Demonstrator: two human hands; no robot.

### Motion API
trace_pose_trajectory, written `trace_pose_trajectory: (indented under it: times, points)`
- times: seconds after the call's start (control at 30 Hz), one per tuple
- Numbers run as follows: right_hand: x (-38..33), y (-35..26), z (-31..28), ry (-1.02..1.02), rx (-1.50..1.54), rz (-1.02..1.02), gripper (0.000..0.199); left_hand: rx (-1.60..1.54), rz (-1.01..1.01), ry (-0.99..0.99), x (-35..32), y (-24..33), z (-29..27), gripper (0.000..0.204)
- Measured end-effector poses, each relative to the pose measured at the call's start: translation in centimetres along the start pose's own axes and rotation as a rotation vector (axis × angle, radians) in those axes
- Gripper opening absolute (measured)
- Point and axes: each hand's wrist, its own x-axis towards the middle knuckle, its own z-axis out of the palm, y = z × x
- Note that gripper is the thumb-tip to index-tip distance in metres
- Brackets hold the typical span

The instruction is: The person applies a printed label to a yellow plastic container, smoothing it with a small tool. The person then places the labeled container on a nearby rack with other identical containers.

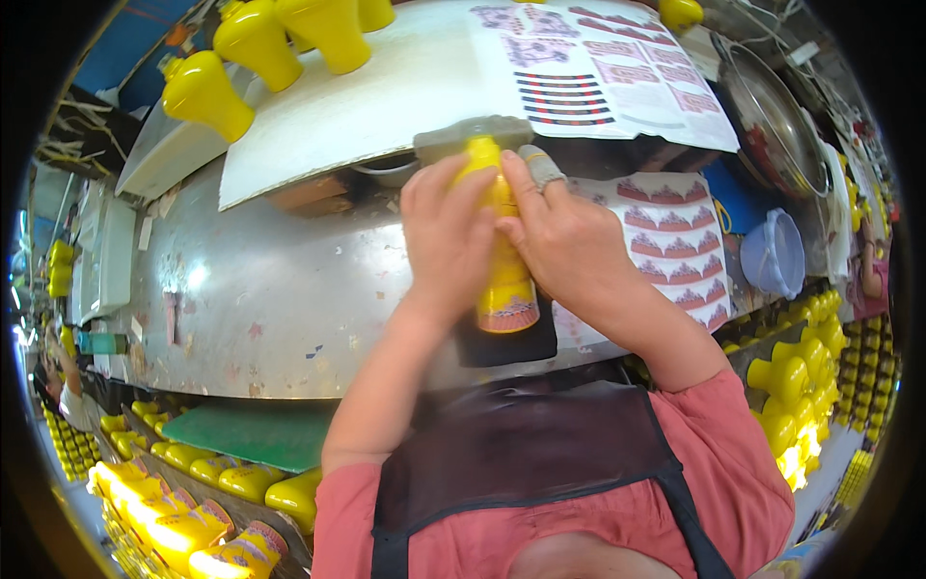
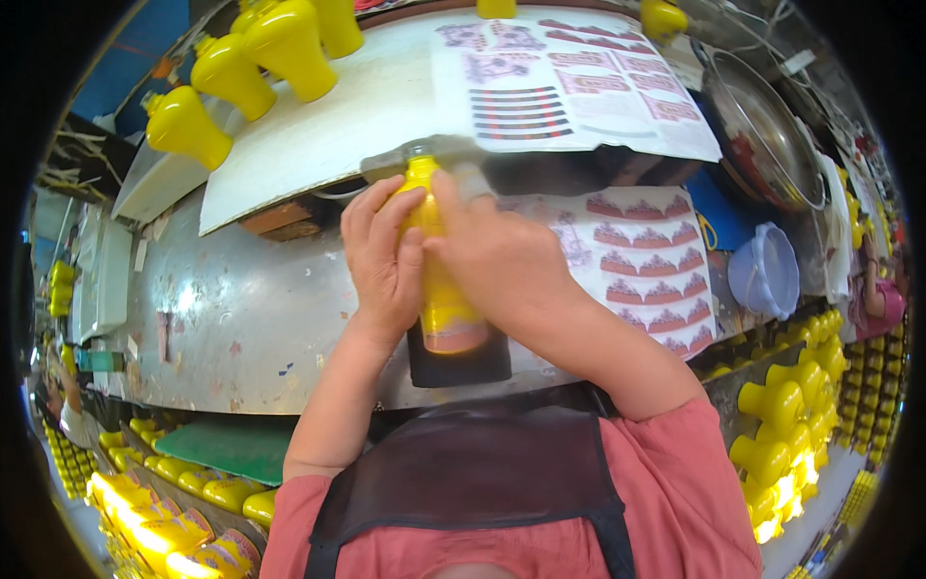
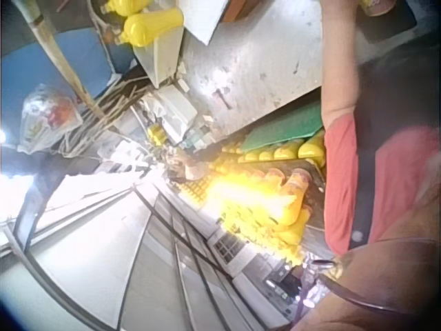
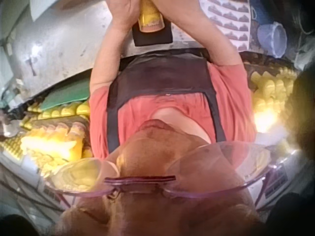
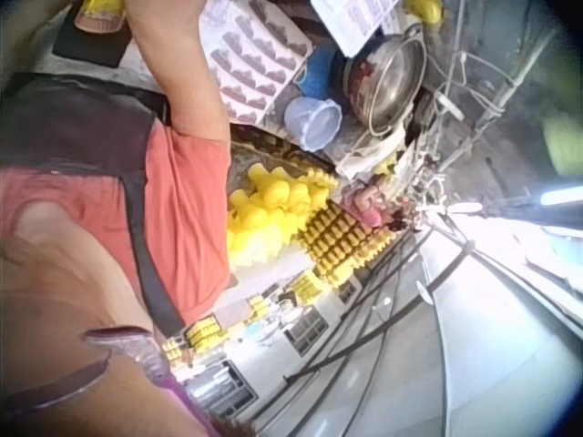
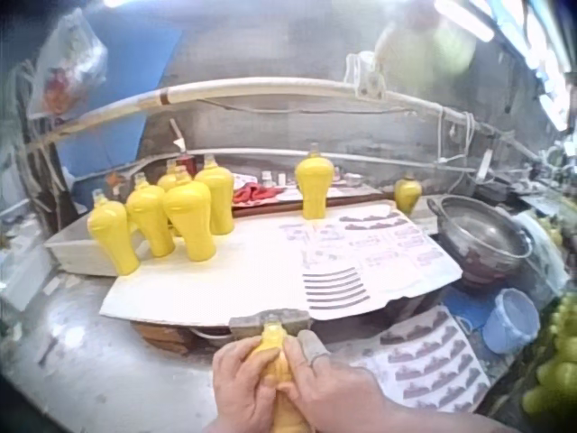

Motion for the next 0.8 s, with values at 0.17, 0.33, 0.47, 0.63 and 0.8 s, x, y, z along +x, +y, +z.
trace_pose_trajectory:
  times: [0.17,0.33,0.47,0.63,0.8]
  points:
    - [0.0,0.4,0.3,0.025,0.063,-0.001,0.066,0.105,0.021,-0.076,0.2,-0.2,-0.2,0.04]
    - [0.0,1.3,0.2,-0.062,0.14,0.001,0.069,0.142,0.042,-0.119,-0.1,-0.6,-0.5,0.05]
    - [0.9,3.3,0.1,-0.108,0.423,-0.003,0.06,0.077,-0.152,-0.156,-0.3,-1.0,0.0,0.051]
    - [2.4,4.4,1.1,-0.065,0.922,0.185,0.043,-0.382,-0.338,0.017,0.0,-0.5,0.0,0.046]
    - [2.8,3.8,1.2,-0.142,0.762,0.229,0.048,-0.329,-0.473,-0.005,1.5,0.4,0.9,0.032]
